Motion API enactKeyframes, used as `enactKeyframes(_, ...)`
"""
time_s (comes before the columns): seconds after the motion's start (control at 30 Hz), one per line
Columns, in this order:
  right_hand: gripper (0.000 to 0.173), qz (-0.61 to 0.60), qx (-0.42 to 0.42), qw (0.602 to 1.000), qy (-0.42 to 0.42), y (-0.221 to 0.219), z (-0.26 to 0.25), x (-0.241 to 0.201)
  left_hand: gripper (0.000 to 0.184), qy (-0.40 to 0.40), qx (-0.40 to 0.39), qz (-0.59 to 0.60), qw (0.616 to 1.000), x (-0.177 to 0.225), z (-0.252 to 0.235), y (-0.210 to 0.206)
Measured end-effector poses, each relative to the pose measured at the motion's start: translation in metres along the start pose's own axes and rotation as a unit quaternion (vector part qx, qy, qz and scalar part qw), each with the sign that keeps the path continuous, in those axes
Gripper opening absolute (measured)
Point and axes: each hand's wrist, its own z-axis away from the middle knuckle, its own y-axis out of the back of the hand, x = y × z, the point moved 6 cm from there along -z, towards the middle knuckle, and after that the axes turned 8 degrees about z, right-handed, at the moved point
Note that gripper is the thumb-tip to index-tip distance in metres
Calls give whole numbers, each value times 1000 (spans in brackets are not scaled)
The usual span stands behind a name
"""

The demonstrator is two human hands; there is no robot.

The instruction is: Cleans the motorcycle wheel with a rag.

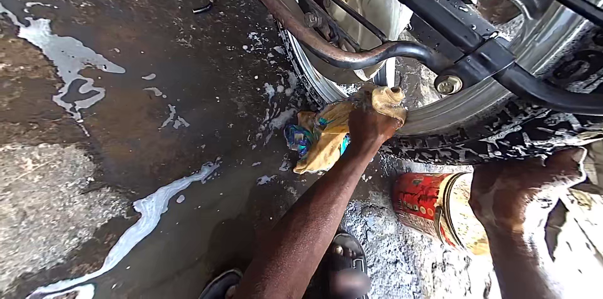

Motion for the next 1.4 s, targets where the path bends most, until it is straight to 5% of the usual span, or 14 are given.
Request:
enactKeyframes(0.1,63,-1,-5,1000,4,2,0,4,58,-40,58,28,997,-4,11,-2)
enactKeyframes(0.2,72,-25,-35,999,17,6,-4,14,47,43,-80,170,981,-7,0,-6)
enactKeyframes(0.3,74,-15,-30,999,19,3,-6,10,49,45,-129,105,985,-5,-12,-3)
enactKeyframes(0.4,74,-24,-8,999,23,-1,-9,7,60,-3,-38,5,999,3,-5,5)
enactKeyframes(0.5,69,-29,-11,999,14,0,-4,14,55,-71,105,40,991,-16,12,4)
enactKeyframes(0.6,70,-25,-31,999,-2,0,-4,19,40,32,195,253,947,-49,17,18)
enactKeyframes(0.67,70,-21,-38,999,-4,1,-3,20,42,55,207,258,942,-60,26,33)
enactKeyframes(0.73,70,-21,-40,999,10,0,-5,17,49,12,163,215,963,-56,32,44)
enactKeyframes(0.83,71,-20,-38,999,29,-1,-7,10,60,-167,94,150,970,-14,29,56)
enactKeyframes(0.9,69,-17,-38,999,31,-1,-8,6,45,-279,7,32,960,29,24,55)
enactKeyframes(0.97,67,-10,-30,999,44,0,-10,3,20,-366,-124,-145,911,65,15,44)
enactKeyframes(1.03,66,-11,-17,998,56,0,-12,0,23,-376,-226,-259,861,79,6,33)
enactKeyframes(1.17,64,-6,13,998,55,-1,-12,-3,30,-393,-315,-307,807,81,-19,10)
enactKeyframes(1.4,67,-40,20,998,54,4,-11,23,44,-399,-344,-362,769,64,-35,-20)
